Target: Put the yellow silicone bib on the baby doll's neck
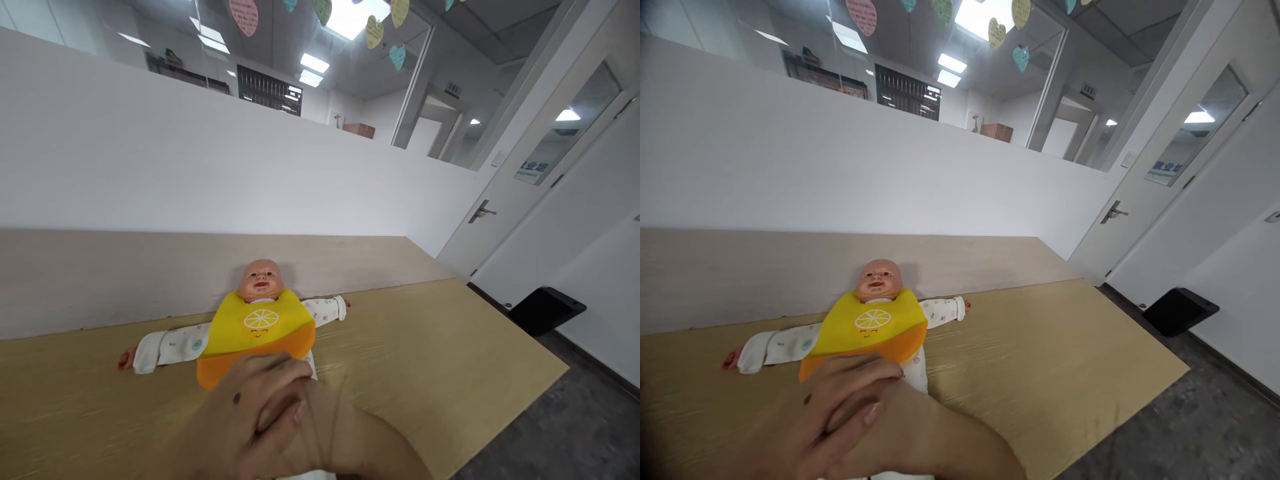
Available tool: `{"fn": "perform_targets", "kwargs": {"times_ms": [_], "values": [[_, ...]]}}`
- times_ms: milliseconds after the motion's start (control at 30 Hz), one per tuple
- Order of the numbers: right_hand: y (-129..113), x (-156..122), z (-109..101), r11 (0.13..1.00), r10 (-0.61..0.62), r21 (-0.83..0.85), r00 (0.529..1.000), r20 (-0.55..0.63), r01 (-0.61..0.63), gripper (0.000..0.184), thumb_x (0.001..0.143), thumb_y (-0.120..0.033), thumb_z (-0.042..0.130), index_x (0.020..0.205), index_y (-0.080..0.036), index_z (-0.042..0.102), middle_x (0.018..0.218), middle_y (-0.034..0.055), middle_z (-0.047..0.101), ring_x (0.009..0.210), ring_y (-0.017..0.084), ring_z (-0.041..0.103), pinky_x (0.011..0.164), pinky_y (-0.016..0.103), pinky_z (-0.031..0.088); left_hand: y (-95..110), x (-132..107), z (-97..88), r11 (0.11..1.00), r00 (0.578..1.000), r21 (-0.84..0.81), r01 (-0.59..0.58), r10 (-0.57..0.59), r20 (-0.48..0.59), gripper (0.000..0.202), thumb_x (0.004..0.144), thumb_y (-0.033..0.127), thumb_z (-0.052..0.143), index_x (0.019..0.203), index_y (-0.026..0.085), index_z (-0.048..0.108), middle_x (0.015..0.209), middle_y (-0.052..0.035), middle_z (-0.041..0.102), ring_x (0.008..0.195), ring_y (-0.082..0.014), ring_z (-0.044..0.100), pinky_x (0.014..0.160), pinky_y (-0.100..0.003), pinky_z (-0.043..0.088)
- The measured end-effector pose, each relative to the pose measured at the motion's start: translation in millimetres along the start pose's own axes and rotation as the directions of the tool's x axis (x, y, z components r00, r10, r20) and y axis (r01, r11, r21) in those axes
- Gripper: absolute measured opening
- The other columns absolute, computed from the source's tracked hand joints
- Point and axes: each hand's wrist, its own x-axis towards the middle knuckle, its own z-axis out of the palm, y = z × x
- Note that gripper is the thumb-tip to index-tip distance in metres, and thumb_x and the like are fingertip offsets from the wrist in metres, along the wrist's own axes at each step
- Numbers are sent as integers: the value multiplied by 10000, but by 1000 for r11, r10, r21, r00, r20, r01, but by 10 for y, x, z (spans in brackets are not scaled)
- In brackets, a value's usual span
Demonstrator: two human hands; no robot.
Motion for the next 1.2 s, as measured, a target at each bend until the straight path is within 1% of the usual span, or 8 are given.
{"fn": "perform_targets", "kwargs": {"times_ms": [133,300,500,667,733,867,967,1200], "values": [[1,-132,-232,995,-86,-52,996,23,87,275,738,-266,643,968,-118,678,1097,46,694,989,165,625,895,214,473,-20,86,-113,996,969,-39,-83,90,230,540,742,364,656,1260,269,538,1216,-25,658,1098,-223,620,916,-245,499],[-14,-190,-483,998,-62,10,987,151,61,547,702,-445,734,1104,-91,625,1160,91,658,994,182,620,776,234,500,-74,94,-175,995,931,-98,26,12,364,746,679,195,601,1400,237,416,1374,-26,551,1224,-220,542,999,-307,463],[35,-141,-525,997,65,40,983,174,-73,293,737,-403,735,667,-134,640,752,32,680,714,128,588,638,248,425,21,183,-76,985,952,39,170,-174,252,516,634,73,438,1108,107,638,1072,-80,705,989,-256,658,857,-359,527],[227,-46,-524,962,108,247,993,43,-115,262,776,-337,704,677,-125,586,724,33,621,728,128,545,624,244,403,-110,280,-72,955,974,-200,221,-204,102,457,683,86,444,1099,142,625,1045,-37,693,976,-204,638,886,-337,494],[349,4,-486,877,150,464,989,-19,-124,215,783,-318,689,860,-138,602,867,34,639,816,131,576,691,242,459,-211,300,-72,900,963,-352,258,-269,18,406,708,119,514,1096,174,620,1097,-42,674,1025,-207,620,879,-317,497],[542,80,-355,560,287,828,946,-148,-41,489,783,-265,684,1235,-231,500,1276,56,533,1163,167,540,926,295,503,-302,318,-51,802,900,-532,272,-407,-153,426,774,155,545,1191,239,580,1246,-37,597,1188,-218,534,945,-327,479],[601,108,-272,373,284,928,948,-140,25,650,776,-230,691,1356,-307,406,1434,39,392,1278,185,459,945,307,516,-295,320,-54,766,914,-591,253,-390,-115,491,795,197,569,1277,287,540,1360,-17,521,1227,-235,498,963,-360,478],[739,128,-110,22,260,1000,966,-1,-5,226,776,-236,665,1002,-229,672,979,5,667,970,175,649,876,338,560,-448,331,-63,550,932,-782,294,-348,106,310,856,365,580,1117,252,704,1206,-55,645,1172,-265,547,987,-378,463]]}}
